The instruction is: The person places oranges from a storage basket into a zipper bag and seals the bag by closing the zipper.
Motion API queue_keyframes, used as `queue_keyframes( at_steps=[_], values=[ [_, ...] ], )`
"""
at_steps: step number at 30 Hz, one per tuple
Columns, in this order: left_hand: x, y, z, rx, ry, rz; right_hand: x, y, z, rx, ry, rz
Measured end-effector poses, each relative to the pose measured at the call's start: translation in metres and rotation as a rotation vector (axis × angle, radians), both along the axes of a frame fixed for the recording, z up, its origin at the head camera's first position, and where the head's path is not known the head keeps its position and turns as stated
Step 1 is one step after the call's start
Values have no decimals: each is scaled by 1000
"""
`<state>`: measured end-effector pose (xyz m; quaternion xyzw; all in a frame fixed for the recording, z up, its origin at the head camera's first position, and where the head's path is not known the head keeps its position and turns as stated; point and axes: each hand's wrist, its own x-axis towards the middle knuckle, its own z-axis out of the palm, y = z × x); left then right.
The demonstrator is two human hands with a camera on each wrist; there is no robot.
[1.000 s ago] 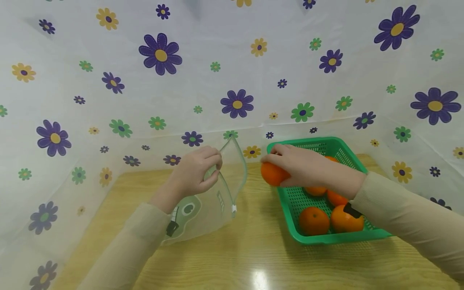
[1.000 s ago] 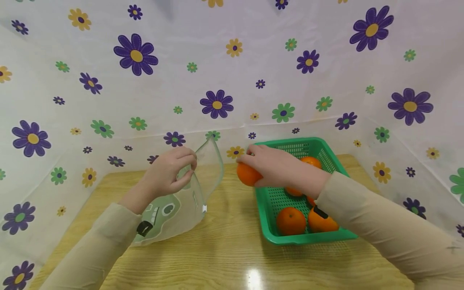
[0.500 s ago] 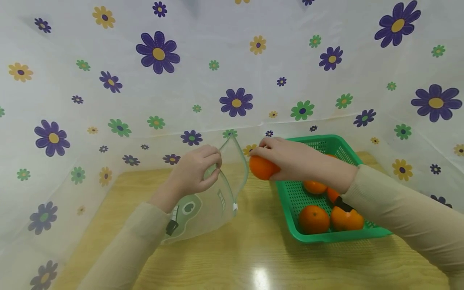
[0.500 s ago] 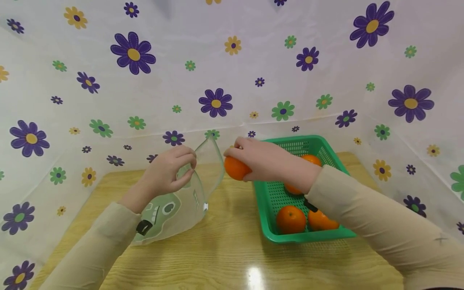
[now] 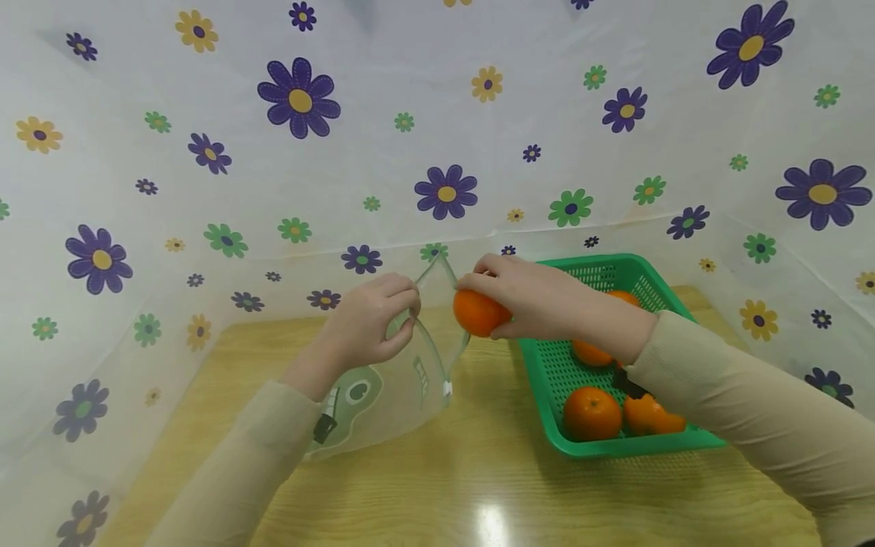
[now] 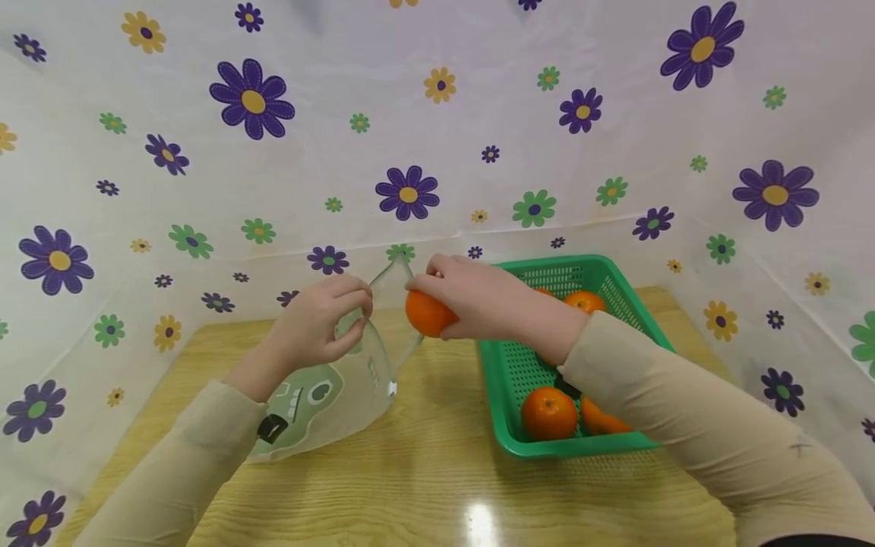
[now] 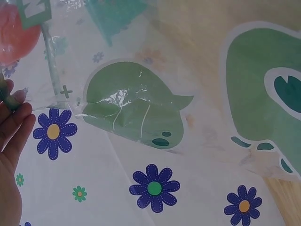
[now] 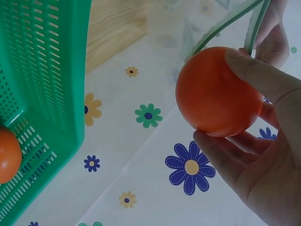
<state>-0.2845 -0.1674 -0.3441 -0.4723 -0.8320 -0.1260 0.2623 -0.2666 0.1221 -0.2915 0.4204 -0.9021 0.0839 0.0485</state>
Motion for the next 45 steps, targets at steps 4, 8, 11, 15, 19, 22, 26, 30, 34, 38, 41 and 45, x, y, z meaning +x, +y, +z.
queue_keyframes(
  at_steps=[4,8,11,15,19,22,26,30,34,38,41,45],
  values=[
    [-1,0,0,-1,-6,2,-1,-4,-1,-2,-2,0],
    [0,0,1,-8,-12,7,-1,-7,-3,-3,-6,-4],
    [0,-1,2,-12,-11,11,-2,-10,-4,2,-1,-8],
    [1,-1,3,-10,-12,12,-2,-12,-5,17,10,-18],
    [2,-1,3,-4,-14,8,-2,-14,-7,31,16,-16],
    [2,-1,2,6,1,-5,-2,-16,-8,37,12,-10],
    [3,-1,2,11,25,-16,-2,-18,-11,44,9,-3],
    [3,-1,1,10,33,-15,-2,-20,-12,53,10,1],
    [4,-2,1,10,37,-15,-2,-21,-13,57,14,4],
    [3,-2,2,10,49,-22,-2,-22,-14,66,4,-5],
    [3,-2,3,12,55,-26,-1,-23,-14,75,-4,-15],
    [4,-2,4,11,51,-22,0,-23,-14,79,-15,-26]
  ],
)
